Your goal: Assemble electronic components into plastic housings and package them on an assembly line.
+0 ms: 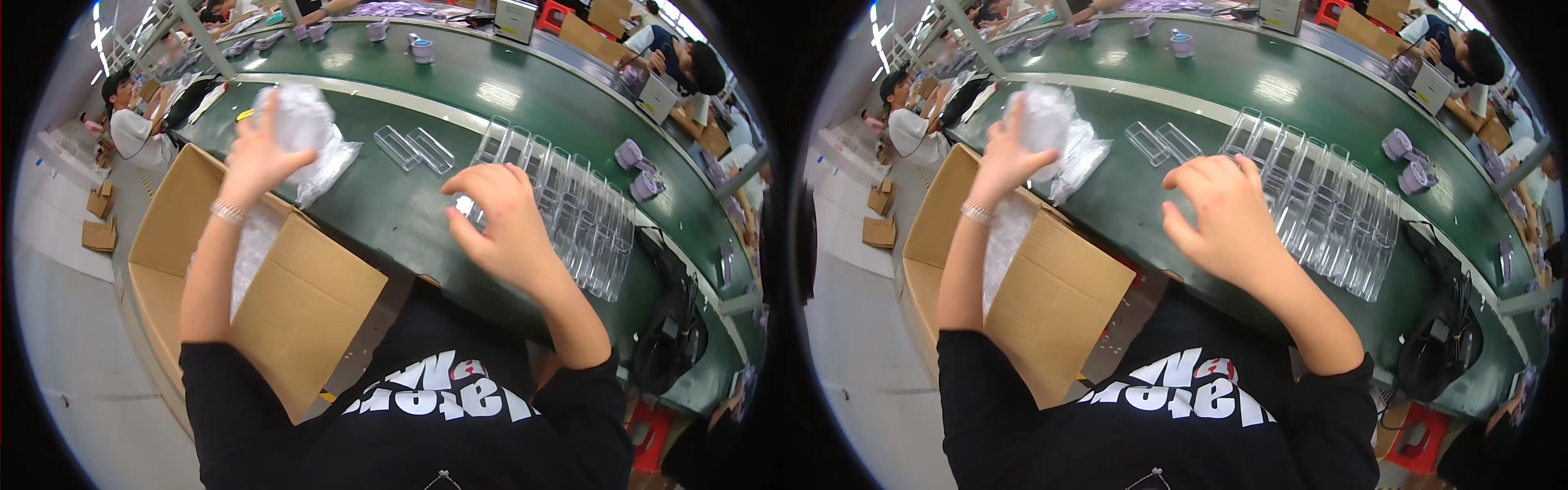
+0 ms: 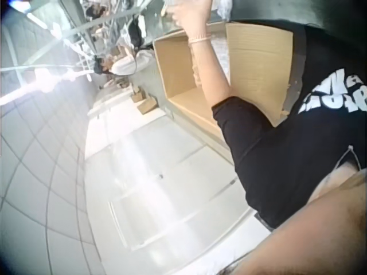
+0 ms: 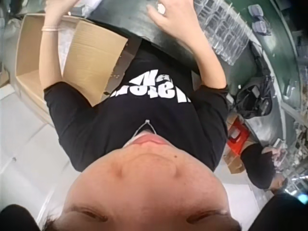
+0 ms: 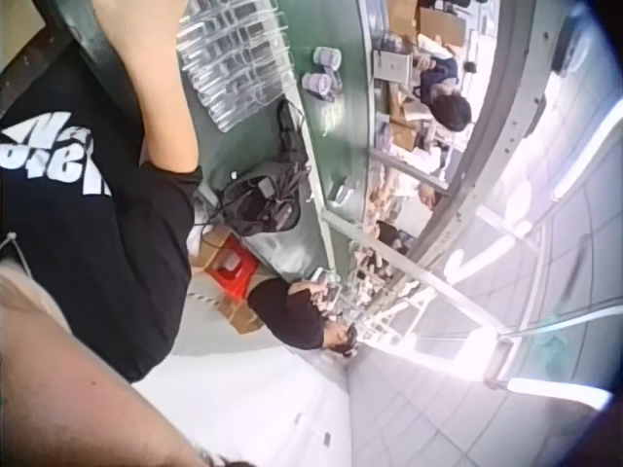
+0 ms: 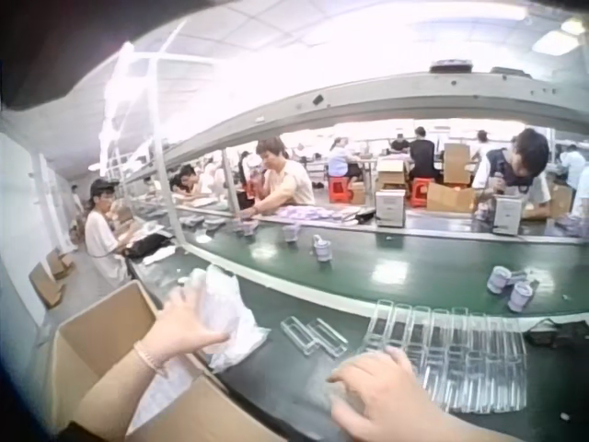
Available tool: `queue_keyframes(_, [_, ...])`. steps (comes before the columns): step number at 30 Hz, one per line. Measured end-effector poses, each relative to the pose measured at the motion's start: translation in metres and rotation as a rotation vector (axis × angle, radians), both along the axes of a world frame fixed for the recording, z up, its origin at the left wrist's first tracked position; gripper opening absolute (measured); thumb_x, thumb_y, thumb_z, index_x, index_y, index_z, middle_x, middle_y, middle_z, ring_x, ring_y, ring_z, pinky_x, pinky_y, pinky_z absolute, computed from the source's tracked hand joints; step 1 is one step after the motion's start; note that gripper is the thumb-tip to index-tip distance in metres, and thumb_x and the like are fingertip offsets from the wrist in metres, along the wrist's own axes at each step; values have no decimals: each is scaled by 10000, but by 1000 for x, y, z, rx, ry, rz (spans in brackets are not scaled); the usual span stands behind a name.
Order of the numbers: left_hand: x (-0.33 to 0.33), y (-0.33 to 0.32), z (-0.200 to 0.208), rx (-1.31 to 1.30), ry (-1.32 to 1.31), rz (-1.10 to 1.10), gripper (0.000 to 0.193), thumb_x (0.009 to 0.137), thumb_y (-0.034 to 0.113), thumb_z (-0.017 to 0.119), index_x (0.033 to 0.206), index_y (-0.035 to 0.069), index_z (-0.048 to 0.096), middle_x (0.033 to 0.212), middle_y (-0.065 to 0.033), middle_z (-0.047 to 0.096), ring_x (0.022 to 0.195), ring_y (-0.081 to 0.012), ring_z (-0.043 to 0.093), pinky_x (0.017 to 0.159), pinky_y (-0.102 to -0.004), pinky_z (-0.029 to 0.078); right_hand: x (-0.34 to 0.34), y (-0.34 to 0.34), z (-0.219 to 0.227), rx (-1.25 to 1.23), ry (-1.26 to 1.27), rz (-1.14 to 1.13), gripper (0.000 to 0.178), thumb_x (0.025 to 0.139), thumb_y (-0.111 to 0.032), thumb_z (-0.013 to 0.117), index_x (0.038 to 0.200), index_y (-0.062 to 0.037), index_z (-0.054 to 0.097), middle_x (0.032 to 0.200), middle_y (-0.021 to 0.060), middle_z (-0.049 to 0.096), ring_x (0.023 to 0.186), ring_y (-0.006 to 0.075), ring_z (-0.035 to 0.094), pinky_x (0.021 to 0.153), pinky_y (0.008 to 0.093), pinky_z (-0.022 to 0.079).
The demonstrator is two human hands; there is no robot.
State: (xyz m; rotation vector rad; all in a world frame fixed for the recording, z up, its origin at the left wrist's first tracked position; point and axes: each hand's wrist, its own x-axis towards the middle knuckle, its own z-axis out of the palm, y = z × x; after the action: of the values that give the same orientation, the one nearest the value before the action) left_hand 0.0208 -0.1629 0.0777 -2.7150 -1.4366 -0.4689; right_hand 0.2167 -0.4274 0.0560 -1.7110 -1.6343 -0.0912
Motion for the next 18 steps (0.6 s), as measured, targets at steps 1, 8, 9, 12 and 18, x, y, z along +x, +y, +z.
queue_keyframes(1, [27,-5,-4,7,91,4,1082,592,549,695,1485,278,147,1276,-327,387,1118,-481,496,909,-493,445,-6,-9,0,3,-10,-11,185,786,-189,596,924,-65,603,939,67,611,987,248,560,1003,527,310])
queue_keyframes(8, [69,90,-95,-190,480,2,1221,530,745,681,1492,223,139,1423,-355,248,1318,-530,245,1049,-571,263,15,-105,-24,-95,157,-276,179,762,-159,618,924,-84,605,951,54,613,994,248,561,1026,507,264])
queue_keyframes(9, [86,42,-72,4,480,53,1120,575,694,708,1467,202,245,1427,-306,288,1300,-547,252,1019,-606,269,27,-122,-30,-61,209,-354,163,757,-150,616,900,-72,623,937,69,631,968,265,579,993,454,328])
queue_keyframes(12, [103,5,-66,52,78,-229,692,791,479,646,1304,56,456,1235,-299,498,1016,-445,562,888,-499,449,57,-153,-29,82,182,-541,151,743,-114,606,860,-24,641,884,128,657,884,299,621,829,346,459])
queue_keyframes(18, [124,-17,-110,-185,25,-286,618,839,484,570,1227,17,455,947,-266,647,897,-433,619,786,-473,491,224,-154,-50,-78,-98,-1011,330,778,-234,583,1043,-37,578,990,144,633,906,321,621,792,417,486])
